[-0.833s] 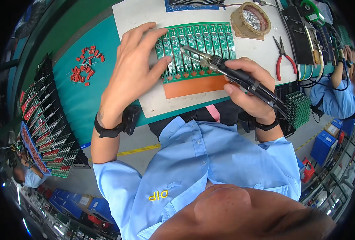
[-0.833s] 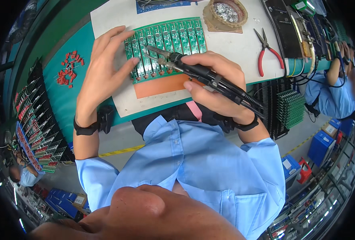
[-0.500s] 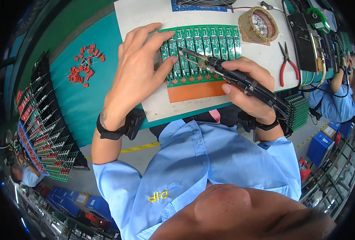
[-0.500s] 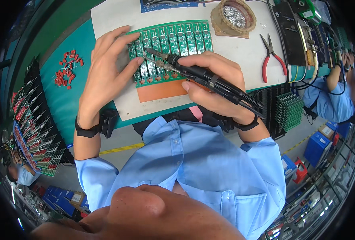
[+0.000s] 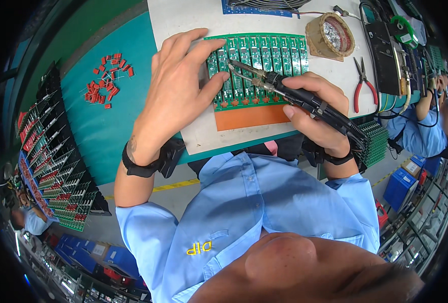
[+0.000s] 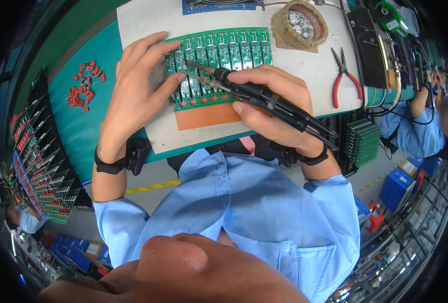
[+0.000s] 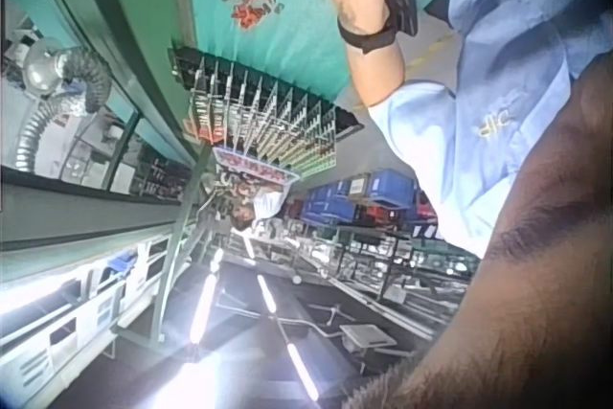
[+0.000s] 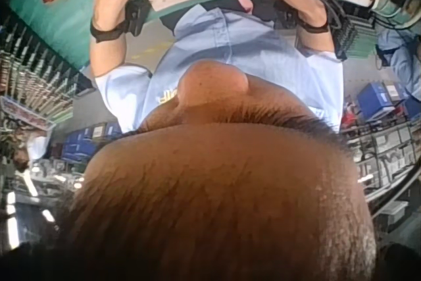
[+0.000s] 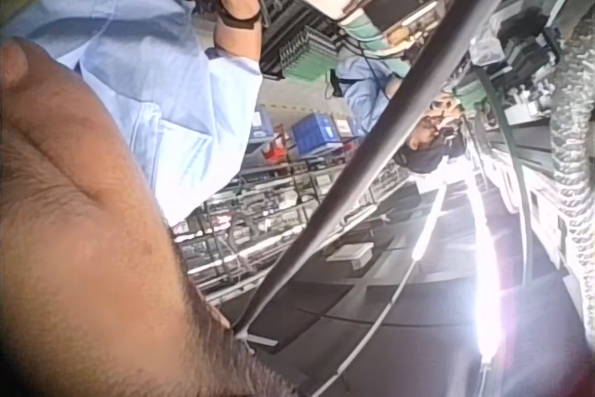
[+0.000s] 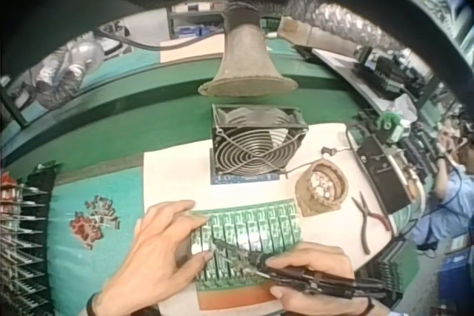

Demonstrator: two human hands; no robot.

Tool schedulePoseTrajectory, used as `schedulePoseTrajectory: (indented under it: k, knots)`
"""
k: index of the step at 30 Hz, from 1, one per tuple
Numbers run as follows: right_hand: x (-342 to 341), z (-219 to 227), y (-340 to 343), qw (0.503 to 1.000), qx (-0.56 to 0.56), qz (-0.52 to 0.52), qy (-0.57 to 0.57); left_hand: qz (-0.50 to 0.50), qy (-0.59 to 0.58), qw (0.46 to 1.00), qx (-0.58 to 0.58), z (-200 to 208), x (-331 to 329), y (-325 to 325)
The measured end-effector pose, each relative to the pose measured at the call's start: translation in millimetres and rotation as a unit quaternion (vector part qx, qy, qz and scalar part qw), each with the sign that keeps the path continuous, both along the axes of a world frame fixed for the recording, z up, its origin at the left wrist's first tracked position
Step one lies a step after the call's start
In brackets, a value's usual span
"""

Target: Soldering electronic components onto printed circuit boards at an assembly station.

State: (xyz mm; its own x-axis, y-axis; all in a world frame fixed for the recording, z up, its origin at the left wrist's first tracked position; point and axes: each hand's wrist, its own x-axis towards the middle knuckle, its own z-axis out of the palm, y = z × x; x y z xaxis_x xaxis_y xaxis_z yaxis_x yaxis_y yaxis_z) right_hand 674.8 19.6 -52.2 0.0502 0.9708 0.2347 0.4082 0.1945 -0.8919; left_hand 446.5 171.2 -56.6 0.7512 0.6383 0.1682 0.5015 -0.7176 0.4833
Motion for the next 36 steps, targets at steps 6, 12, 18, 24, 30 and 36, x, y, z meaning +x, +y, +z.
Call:
schedulePoseTrajectory:
  k: [6,12,18,24,30,36]
  knots:
    - [0.3,2.3,1.1,1.0,-0.01,-0.006,0.007,0.001,0.0,1.0,0.008,-1.2,-0.5,-0.3]
    - [0.0,2.7,1.6,1.0,-0.009,-0.012,0.005,0.003,-0.001,1.0,0.004,-1.4,-0.4,0.0]
    - [3.6,-0.3,-3.9,1.0,-0.004,-0.014,0.01,0.001,-0.001,1.0,0.001,-1.5,-0.1,0.3]
    - [5.6,3.6,-22.5,0.995,0.043,-0.012,0.084,-0.002,-0.006,1.0,0.004,-1.5,-0.6,1.2]
    - [-18.0,-26.5,-11.7,0.974,0.154,-0.094,-0.137,-0.023,-0.031,0.999,0.001,-0.4,3.7,5.0]
    - [-18.9,-33.9,-4.1,0.96,0.185,-0.093,-0.19,-0.048,-0.034,0.998,-0.003,0.5,2.4,6.3]
